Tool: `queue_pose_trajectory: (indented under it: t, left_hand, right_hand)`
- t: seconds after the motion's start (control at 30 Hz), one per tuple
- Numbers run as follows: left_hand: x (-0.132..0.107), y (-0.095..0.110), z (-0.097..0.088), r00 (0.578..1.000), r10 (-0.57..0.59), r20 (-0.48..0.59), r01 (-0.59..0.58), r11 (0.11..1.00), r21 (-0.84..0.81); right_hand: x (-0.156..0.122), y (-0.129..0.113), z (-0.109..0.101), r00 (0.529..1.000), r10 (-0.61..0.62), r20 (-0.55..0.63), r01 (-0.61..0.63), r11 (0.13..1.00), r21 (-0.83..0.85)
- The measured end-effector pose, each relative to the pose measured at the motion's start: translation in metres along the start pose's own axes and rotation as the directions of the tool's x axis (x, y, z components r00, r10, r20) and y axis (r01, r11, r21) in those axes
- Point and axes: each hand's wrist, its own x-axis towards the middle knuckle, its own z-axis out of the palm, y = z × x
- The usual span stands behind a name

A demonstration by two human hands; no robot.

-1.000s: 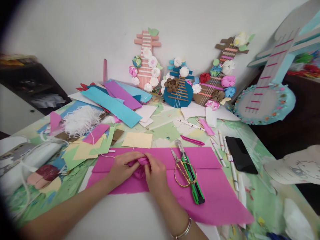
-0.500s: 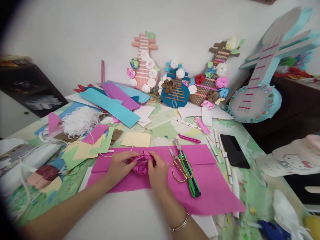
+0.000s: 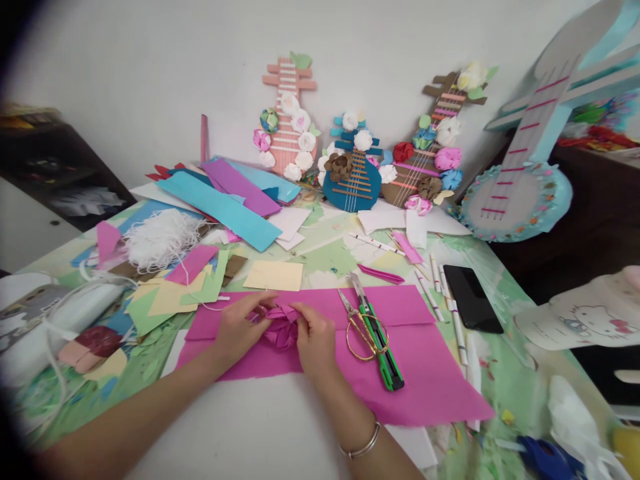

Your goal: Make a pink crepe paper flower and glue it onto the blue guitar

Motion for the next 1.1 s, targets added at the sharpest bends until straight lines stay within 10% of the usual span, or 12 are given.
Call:
queue_pose_trajectory:
  t: [0.37,0.83,1.1]
  left_hand:
    - [0.007,0.002,0.001,0.992,-0.107,0.068,0.117,0.980,-0.162]
    - [0.019,-0.009,-0.007,0.889,-0.428,0.163,0.458,0.809,-0.369]
    - [0.015,-0.005,-0.007,0.897,-0.409,0.169,0.442,0.841,-0.312]
  right_hand:
    - [0.001,-0.006,0.001,0.996,0.093,0.014,-0.094,0.986,0.135]
    - [0.007,-0.002,-0.004,0.924,0.342,0.172,-0.377,0.735,0.563]
    - [0.003,-0.001,0.001,0.953,0.263,0.152,-0.304,0.827,0.472]
